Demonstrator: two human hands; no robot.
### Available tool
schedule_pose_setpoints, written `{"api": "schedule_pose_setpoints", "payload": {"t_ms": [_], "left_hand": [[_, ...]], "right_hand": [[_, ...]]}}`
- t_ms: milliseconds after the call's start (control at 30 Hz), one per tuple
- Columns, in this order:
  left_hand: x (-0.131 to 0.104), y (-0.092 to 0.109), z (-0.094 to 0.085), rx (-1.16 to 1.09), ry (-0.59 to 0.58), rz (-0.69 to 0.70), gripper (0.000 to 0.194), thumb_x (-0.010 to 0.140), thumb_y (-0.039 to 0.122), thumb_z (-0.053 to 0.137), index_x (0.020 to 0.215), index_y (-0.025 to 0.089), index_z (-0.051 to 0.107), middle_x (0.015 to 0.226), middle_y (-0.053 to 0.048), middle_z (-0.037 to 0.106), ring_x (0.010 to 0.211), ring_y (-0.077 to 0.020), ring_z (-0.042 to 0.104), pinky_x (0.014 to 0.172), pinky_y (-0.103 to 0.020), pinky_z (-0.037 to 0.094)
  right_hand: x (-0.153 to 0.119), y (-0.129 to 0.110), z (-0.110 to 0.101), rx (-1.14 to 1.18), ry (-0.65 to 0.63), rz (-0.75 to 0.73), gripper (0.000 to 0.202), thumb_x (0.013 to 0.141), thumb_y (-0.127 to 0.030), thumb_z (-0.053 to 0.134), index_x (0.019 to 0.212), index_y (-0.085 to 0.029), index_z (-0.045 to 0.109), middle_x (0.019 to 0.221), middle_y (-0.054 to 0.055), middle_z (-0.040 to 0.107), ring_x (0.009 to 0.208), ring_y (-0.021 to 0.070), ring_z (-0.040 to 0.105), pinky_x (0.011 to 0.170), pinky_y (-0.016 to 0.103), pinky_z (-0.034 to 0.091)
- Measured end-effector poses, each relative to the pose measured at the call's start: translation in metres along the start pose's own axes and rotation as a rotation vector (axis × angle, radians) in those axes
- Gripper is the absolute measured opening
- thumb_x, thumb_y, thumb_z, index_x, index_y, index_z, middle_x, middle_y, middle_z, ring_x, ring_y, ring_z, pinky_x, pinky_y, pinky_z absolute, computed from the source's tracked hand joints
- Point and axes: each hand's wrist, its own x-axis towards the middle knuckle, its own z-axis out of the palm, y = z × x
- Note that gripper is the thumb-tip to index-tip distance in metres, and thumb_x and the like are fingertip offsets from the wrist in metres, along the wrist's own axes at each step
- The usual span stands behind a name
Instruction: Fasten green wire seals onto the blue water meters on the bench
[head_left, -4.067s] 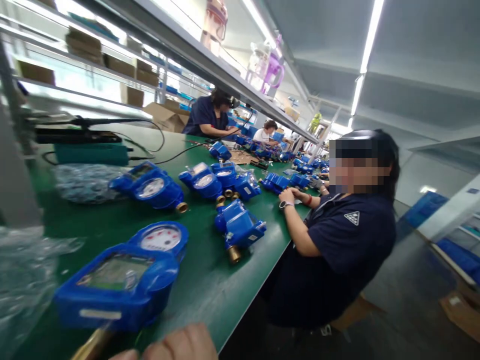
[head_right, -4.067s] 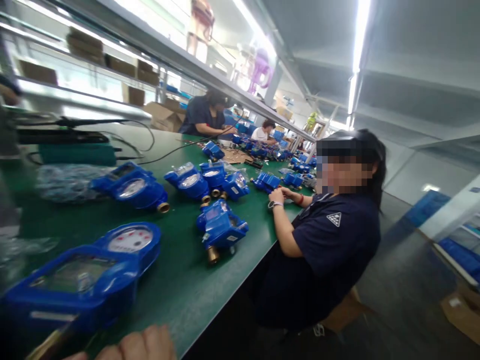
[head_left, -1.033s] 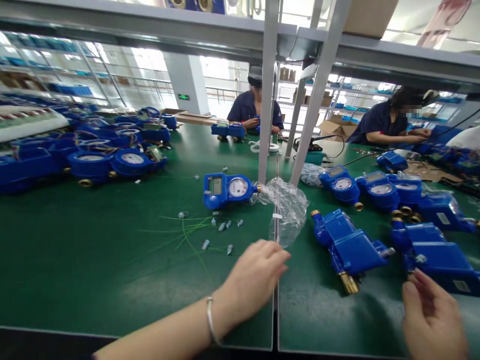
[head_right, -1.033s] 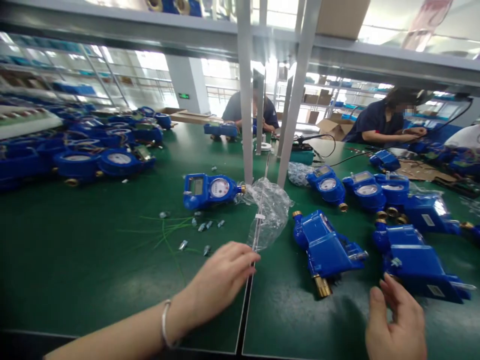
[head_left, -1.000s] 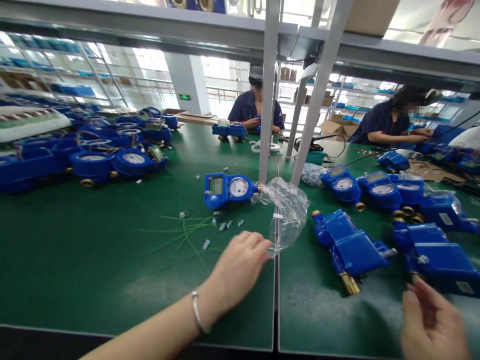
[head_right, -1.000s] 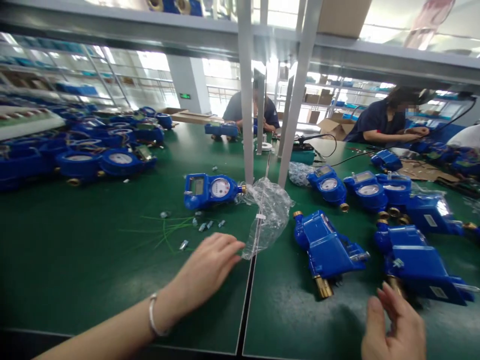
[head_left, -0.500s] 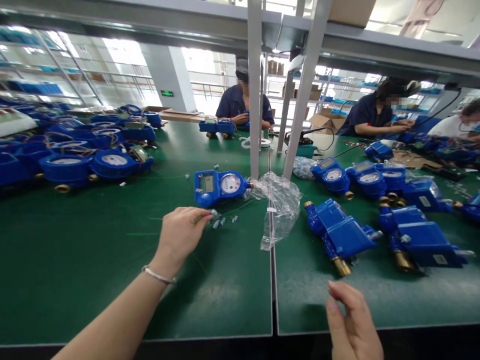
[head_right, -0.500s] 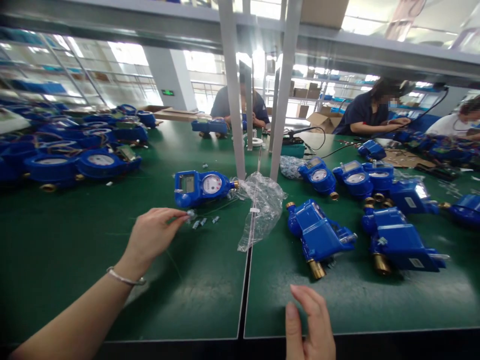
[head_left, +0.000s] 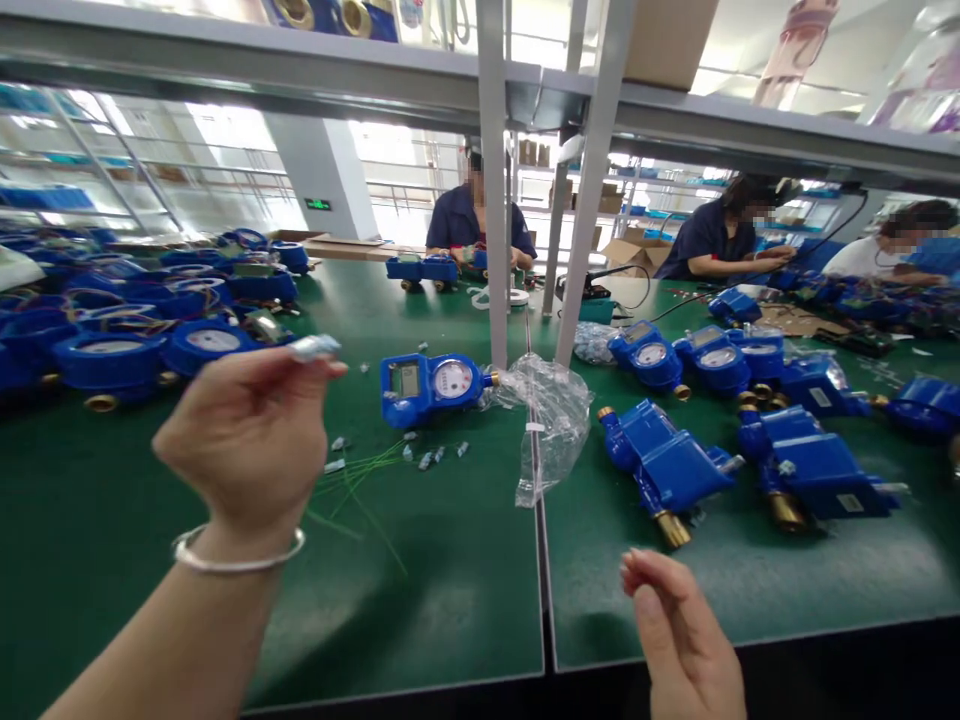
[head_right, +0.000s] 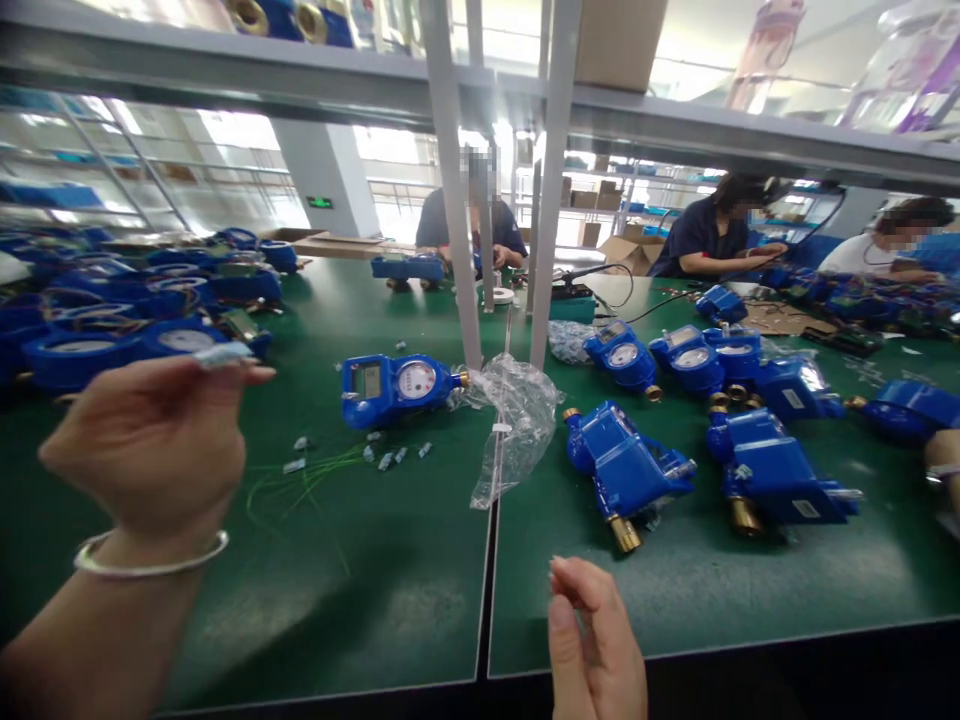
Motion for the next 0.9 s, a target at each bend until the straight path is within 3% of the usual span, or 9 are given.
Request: {"api": "schedule_pose_setpoints", "payload": {"t_ms": [67, 133, 233, 333, 467, 567, 700, 800, 900], "left_hand": [[-0.031, 0.042, 0.011, -0.174, -0.276, 0.389, 0.026, 0.081, 0.015, 0.066, 0.104, 0.024, 0.06, 0.099, -0.001, 0.062, 0.086, -0.0151, 0.059, 0.077, -0.032, 0.05], [-0.066, 0.078, 0.029, -0.318, -0.517, 0.557, 0.02, 0.082, 0.014, 0.063, 0.099, 0.024, 0.063, 0.085, 0.001, 0.065, 0.073, -0.0137, 0.059, 0.068, -0.029, 0.05], [-0.109, 0.111, 0.056, -0.497, -0.804, 0.666, 0.014, 0.089, 0.013, 0.048, 0.098, 0.016, 0.059, 0.077, -0.004, 0.064, 0.066, -0.0148, 0.054, 0.065, -0.031, 0.045], [-0.127, 0.117, 0.076, -0.543, -0.957, 0.672, 0.014, 0.092, 0.013, 0.043, 0.097, 0.015, 0.056, 0.078, -0.004, 0.062, 0.067, -0.0155, 0.052, 0.066, -0.031, 0.041], [-0.12, 0.109, 0.098, -0.454, -1.024, 0.693, 0.013, 0.093, 0.015, 0.044, 0.093, 0.018, 0.057, 0.079, -0.002, 0.062, 0.068, -0.0146, 0.052, 0.068, -0.029, 0.039], [-0.114, 0.112, 0.113, -0.396, -1.022, 0.703, 0.019, 0.094, 0.017, 0.041, 0.088, 0.019, 0.058, 0.077, -0.001, 0.061, 0.069, -0.0148, 0.053, 0.07, -0.03, 0.038], [-0.118, 0.133, 0.129, -0.428, -0.99, 0.74, 0.022, 0.094, 0.019, 0.04, 0.084, 0.02, 0.059, 0.074, -0.001, 0.06, 0.066, -0.0149, 0.052, 0.068, -0.03, 0.038], [-0.121, 0.144, 0.137, -0.491, -0.943, 0.756, 0.023, 0.093, 0.017, 0.04, 0.081, 0.018, 0.059, 0.071, -0.001, 0.059, 0.062, -0.015, 0.05, 0.064, -0.03, 0.037], [-0.124, 0.14, 0.147, -0.56, -0.944, 0.631, 0.022, 0.093, 0.019, 0.041, 0.084, 0.018, 0.061, 0.074, -0.001, 0.063, 0.067, -0.0157, 0.054, 0.067, -0.031, 0.04]], "right_hand": [[-0.003, -0.01, 0.007, 0.12, -0.04, -0.08, 0.044, 0.085, -0.053, 0.049, 0.119, -0.024, 0.052, 0.118, 0.011, 0.054, 0.099, 0.0233, 0.059, 0.075, 0.036, 0.055], [-0.004, -0.015, 0.013, 0.161, -0.101, -0.163, 0.06, 0.082, -0.062, 0.047, 0.13, -0.025, 0.042, 0.126, 0.013, 0.048, 0.102, 0.0252, 0.058, 0.067, 0.035, 0.057], [-0.004, -0.009, 0.009, -0.046, -0.145, -0.204, 0.044, 0.086, -0.05, 0.05, 0.123, -0.026, 0.049, 0.113, 0.009, 0.058, 0.09, 0.0191, 0.062, 0.067, 0.029, 0.055], [-0.001, 0.007, -0.021, -0.257, -0.002, -0.199, 0.021, 0.089, -0.035, 0.05, 0.103, -0.025, 0.061, 0.088, 0.002, 0.063, 0.078, 0.0143, 0.062, 0.072, 0.026, 0.051], [0.009, 0.027, -0.086, -0.326, 0.26, -0.006, 0.032, 0.088, -0.044, 0.047, 0.105, -0.019, 0.059, 0.074, 0.001, 0.06, 0.06, 0.0137, 0.057, 0.058, 0.027, 0.048], [0.017, 0.03, -0.117, -0.61, 0.406, -0.059, 0.038, 0.086, -0.048, 0.049, 0.104, -0.017, 0.061, 0.104, 0.013, 0.059, 0.096, 0.0265, 0.058, 0.084, 0.044, 0.045], [0.021, 0.025, -0.097, -0.783, 0.298, -0.259, 0.036, 0.088, -0.038, 0.047, 0.118, -0.018, 0.055, 0.134, 0.016, 0.043, 0.126, 0.0321, 0.038, 0.102, 0.054, 0.03], [0.027, 0.024, -0.065, -0.564, 0.105, -0.215, 0.032, 0.093, -0.03, 0.039, 0.121, -0.02, 0.049, 0.111, 0.01, 0.061, 0.099, 0.0204, 0.06, 0.083, 0.035, 0.05], [0.039, 0.02, -0.052, -0.532, 0.117, -0.198, 0.02, 0.093, -0.029, 0.042, 0.1, -0.019, 0.057, 0.085, 0.004, 0.062, 0.074, 0.0146, 0.061, 0.067, 0.026, 0.051]]}}
